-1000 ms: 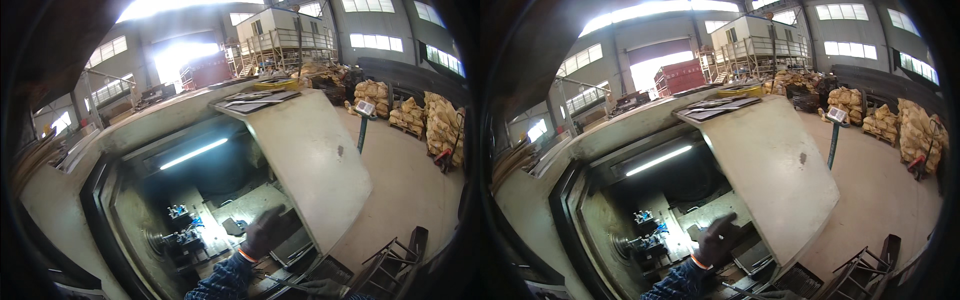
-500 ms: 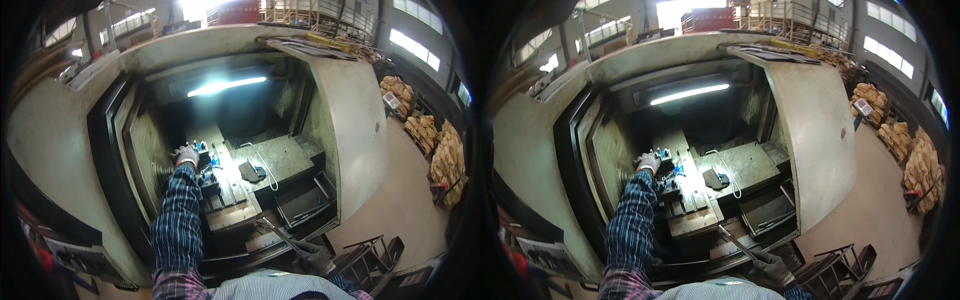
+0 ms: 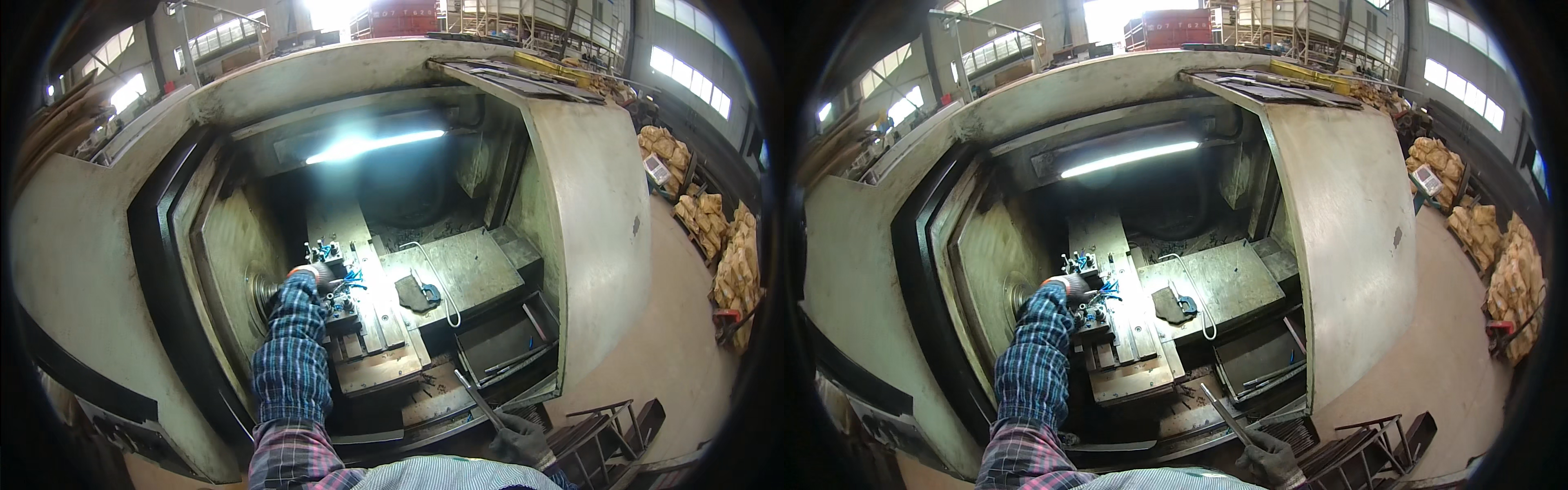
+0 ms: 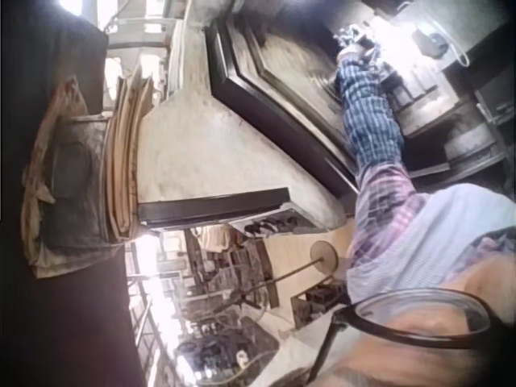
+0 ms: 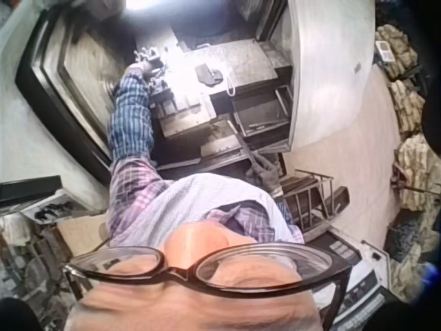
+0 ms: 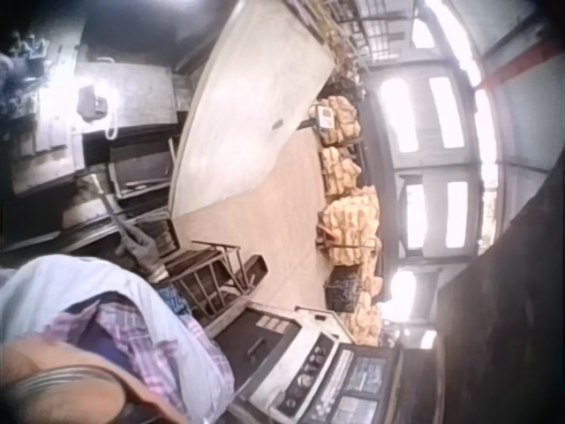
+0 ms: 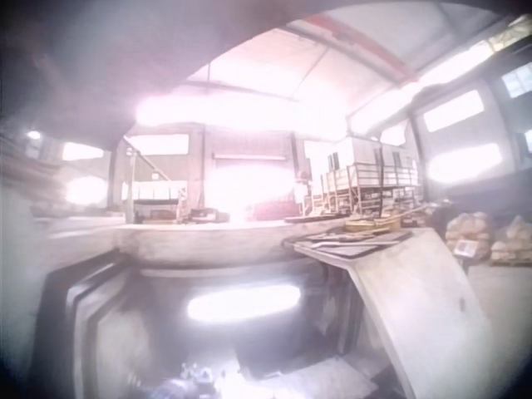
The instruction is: The person operates a metalworking machine, repeatedly inserting metal rods into the chuck, adjusting the tooling, and removing finished pieces. They place the finished pieces into a nearby metal rack. The process is repeated multiple times throughout the clip.
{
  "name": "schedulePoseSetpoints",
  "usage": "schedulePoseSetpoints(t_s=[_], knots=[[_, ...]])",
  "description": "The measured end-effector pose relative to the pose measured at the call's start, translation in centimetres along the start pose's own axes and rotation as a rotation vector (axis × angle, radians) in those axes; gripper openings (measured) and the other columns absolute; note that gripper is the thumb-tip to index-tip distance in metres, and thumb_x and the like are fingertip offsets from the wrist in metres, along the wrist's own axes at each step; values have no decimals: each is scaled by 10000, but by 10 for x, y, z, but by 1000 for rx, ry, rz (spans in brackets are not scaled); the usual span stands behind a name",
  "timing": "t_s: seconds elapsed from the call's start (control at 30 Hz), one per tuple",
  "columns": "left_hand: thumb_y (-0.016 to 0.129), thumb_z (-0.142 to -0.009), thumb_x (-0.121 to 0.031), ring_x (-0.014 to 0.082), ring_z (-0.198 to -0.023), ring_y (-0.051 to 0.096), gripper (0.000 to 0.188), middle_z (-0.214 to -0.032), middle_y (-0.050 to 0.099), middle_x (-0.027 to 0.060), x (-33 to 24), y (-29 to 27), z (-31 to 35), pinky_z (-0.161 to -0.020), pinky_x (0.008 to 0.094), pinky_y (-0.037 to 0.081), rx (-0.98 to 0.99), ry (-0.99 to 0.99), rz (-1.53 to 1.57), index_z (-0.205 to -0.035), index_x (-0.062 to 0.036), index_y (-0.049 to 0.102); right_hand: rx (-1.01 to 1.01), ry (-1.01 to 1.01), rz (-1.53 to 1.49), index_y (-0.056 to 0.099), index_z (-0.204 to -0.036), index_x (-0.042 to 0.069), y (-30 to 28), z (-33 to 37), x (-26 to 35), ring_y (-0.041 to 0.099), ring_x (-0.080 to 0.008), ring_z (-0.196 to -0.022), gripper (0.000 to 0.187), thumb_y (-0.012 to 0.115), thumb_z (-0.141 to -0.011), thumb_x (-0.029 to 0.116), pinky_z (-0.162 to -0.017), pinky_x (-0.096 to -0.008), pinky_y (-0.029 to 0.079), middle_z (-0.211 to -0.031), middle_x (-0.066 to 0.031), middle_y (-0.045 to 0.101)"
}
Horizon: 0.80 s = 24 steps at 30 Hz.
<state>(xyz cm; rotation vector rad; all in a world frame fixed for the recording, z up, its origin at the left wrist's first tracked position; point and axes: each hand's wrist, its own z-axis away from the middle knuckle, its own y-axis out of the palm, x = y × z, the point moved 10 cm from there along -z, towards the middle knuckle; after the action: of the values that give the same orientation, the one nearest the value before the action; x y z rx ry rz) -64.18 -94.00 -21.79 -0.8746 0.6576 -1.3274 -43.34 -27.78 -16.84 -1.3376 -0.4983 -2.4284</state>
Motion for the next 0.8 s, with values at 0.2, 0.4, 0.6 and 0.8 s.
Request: schedulePoseSetpoints(t_s=[0.2,0.4,0.6,0.8], knots=[[632,-888,-437,307,-1133,672,475,-1242,713,120,-203,-100,34,-957,428,519,-160,166,368,-1268,-161,702,-7,36,-34,510,-1434,-35,7,-10,9,701,-149,-733,481,639,-990,96,-655,-278,572,-862,-108,728],[683,-869,-434,265,-1085,675,509,-1217,721,106,-159,-72,33,-940,401,522,0,-13,631,-1235,-82,717,-51,-9,-73,511,-1433,-38,-1,-6,12,674,-123,-673,469,626,-999,97,-610,-258,548,-840,-108,727],[597,-936,-396,294,-1286,608,437,-1362,658,91,69,23,48,-1042,510,477,-93,-626,385,-1259,-124,711,153,-47,-61,533,-1440,7,32,-31,51,677,-98,-785,449,617,-1008,94,-673,-219,518,-946,-73,738],[560,-906,-355,397,-1213,625,404,-1278,668,190,-2,-79,159,-1001,497,503,-573,-669,757,-1174,-111,739,200,-196,205,616,-1352,3,80,-95,107,667,-92,-691,400,640,-1017,221,-617,-211,491,-889,-62,734]])
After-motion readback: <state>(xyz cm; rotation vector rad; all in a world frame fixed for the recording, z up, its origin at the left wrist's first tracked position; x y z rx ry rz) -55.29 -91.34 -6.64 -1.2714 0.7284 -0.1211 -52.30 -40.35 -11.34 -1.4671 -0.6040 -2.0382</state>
